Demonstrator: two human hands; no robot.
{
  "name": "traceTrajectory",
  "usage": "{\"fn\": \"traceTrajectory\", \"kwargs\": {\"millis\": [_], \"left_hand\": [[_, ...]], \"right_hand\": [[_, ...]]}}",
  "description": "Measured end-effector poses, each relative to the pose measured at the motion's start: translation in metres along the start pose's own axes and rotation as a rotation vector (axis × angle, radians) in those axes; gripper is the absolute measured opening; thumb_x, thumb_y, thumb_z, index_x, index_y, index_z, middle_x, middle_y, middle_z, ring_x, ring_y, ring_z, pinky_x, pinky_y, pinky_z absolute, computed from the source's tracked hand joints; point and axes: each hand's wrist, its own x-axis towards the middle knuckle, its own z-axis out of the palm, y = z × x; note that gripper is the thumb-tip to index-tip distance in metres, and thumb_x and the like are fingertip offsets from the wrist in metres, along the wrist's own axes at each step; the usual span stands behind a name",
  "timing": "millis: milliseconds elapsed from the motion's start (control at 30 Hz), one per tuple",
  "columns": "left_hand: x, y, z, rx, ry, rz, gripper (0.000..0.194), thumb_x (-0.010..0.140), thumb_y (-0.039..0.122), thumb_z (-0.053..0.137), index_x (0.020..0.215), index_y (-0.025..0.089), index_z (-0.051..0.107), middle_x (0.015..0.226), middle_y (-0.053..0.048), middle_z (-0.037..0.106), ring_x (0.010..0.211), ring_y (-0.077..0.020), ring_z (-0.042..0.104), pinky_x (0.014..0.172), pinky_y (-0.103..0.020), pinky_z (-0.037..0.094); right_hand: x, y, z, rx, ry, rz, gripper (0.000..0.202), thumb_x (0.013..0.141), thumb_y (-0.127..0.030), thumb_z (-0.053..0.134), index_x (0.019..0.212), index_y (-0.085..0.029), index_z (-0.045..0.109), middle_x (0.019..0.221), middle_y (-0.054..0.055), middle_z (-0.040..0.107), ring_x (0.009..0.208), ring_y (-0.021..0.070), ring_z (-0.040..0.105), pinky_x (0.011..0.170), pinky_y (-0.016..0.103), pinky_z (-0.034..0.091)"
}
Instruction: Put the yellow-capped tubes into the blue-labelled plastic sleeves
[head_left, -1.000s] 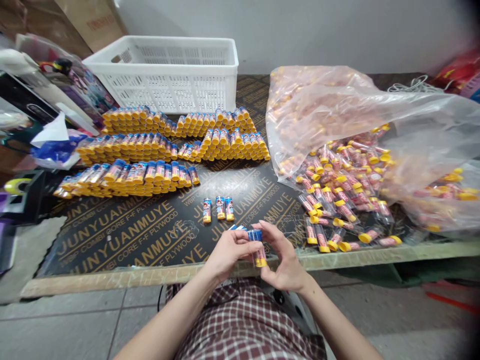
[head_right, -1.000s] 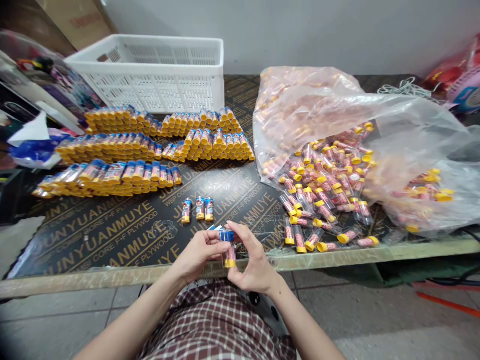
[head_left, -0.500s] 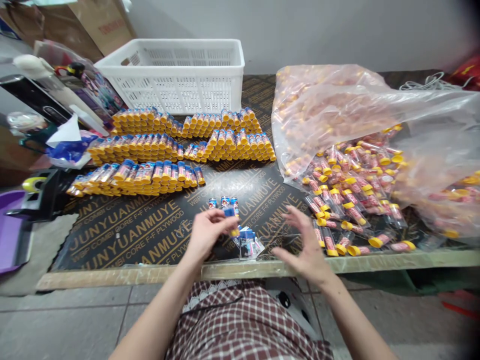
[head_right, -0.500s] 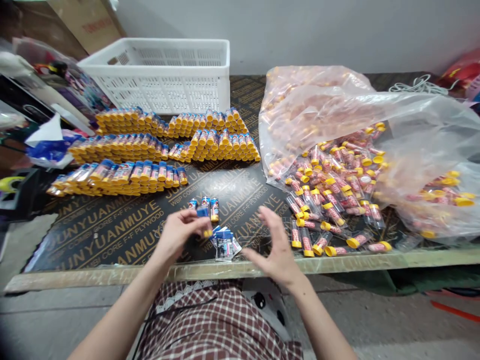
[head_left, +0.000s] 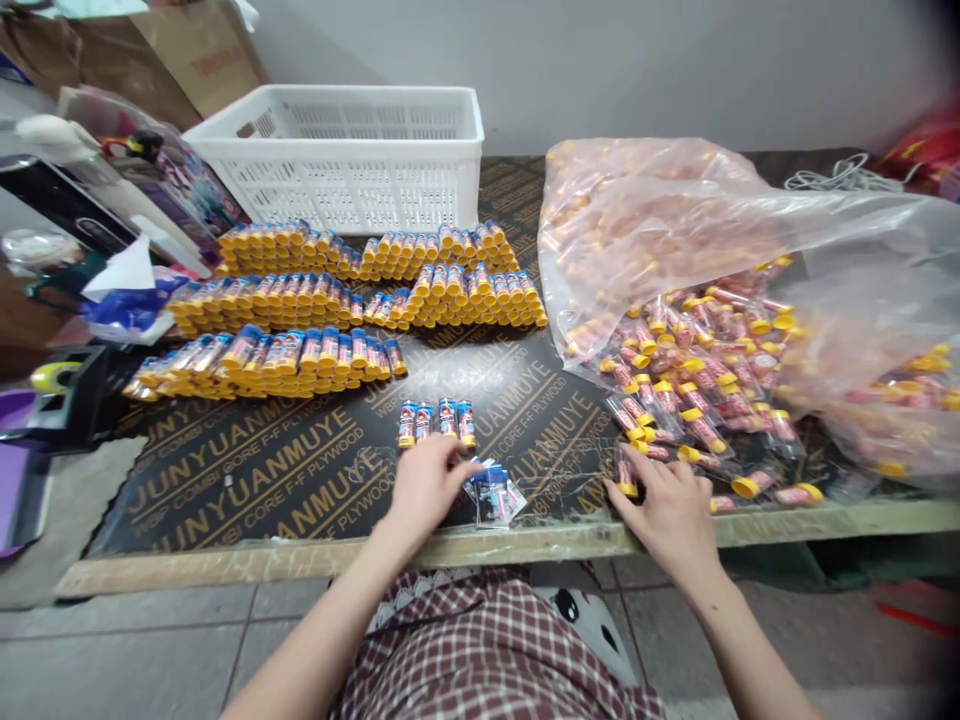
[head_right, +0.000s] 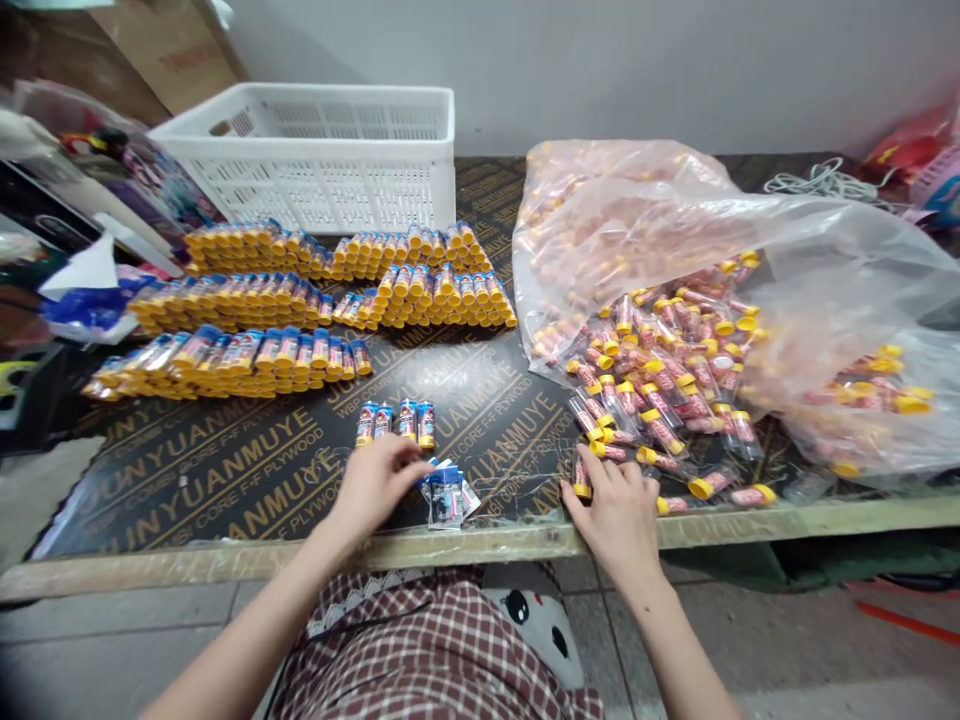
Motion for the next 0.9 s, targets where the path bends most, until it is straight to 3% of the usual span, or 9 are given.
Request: {"fn": "traceTrajectory", "kwargs": {"millis": [67,167,367,533,600,767,900], "left_hand": [[-0.008,0.007,0.015,-0.008,-0.090,0.003,0.010,0.076,0.030,0.064,0.074,0.020,0.063,0.078,-0.004,0.065,0.072,-0.0182,0.058,0.065,-0.027,0.038],[-0.012,0.007,0.025,-0.023,-0.077,-0.043,0.009,0.075,0.025,0.065,0.070,0.019,0.060,0.075,-0.002,0.063,0.069,-0.0168,0.056,0.063,-0.026,0.036],[-0.016,0.004,0.024,-0.021,-0.065,0.018,0.011,0.081,0.022,0.057,0.070,0.019,0.061,0.075,-0.003,0.063,0.070,-0.0170,0.056,0.065,-0.027,0.036],[-0.020,0.008,0.026,-0.096,0.055,0.036,0.010,0.077,0.019,0.060,0.068,0.019,0.060,0.075,-0.003,0.060,0.071,-0.0159,0.055,0.067,-0.027,0.038],[-0.019,0.011,0.024,-0.275,0.065,-0.041,0.010,0.074,0.021,0.063,0.065,0.019,0.058,0.071,-0.001,0.060,0.067,-0.0147,0.055,0.065,-0.026,0.040],[-0.008,0.019,0.015,-1.048,0.022,-0.423,0.029,0.063,0.031,0.073,0.070,0.020,0.047,0.052,0.006,0.055,0.050,-0.0114,0.055,0.057,-0.025,0.048],[-0.001,0.026,0.011,-1.297,0.021,-0.557,0.048,0.046,0.018,0.083,0.086,0.017,0.056,0.061,0.003,0.065,0.053,-0.0101,0.059,0.057,-0.023,0.050]], "right_hand": [[0.000,-0.002,0.002,0.050,0.005,0.004,0.039,0.082,-0.036,0.053,0.116,-0.017,0.058,0.083,0.008,0.067,0.080,0.0268,0.054,0.067,0.036,0.035],[0.001,-0.008,0.002,0.240,0.064,0.028,0.036,0.082,-0.032,0.051,0.115,-0.017,0.057,0.085,0.007,0.065,0.082,0.0252,0.057,0.072,0.038,0.040],[0.004,-0.029,-0.004,0.586,0.132,0.087,0.030,0.085,-0.028,0.052,0.114,-0.019,0.054,0.095,0.007,0.061,0.085,0.0216,0.060,0.076,0.035,0.048],[0.005,-0.046,-0.007,0.723,0.117,0.114,0.022,0.085,-0.028,0.054,0.105,-0.020,0.057,0.093,0.006,0.063,0.077,0.0187,0.061,0.069,0.032,0.051],[0.005,-0.053,-0.012,0.807,0.133,0.108,0.017,0.085,-0.026,0.055,0.100,-0.020,0.060,0.094,0.006,0.063,0.080,0.0190,0.061,0.072,0.034,0.051],[0.002,-0.071,-0.027,1.066,0.129,0.137,0.018,0.084,-0.022,0.058,0.102,-0.023,0.064,0.110,0.009,0.059,0.103,0.0226,0.058,0.084,0.039,0.052],[-0.003,-0.083,-0.034,1.131,0.128,0.125,0.023,0.084,-0.018,0.058,0.105,-0.025,0.064,0.109,0.009,0.058,0.099,0.0211,0.059,0.082,0.037,0.054]]}}
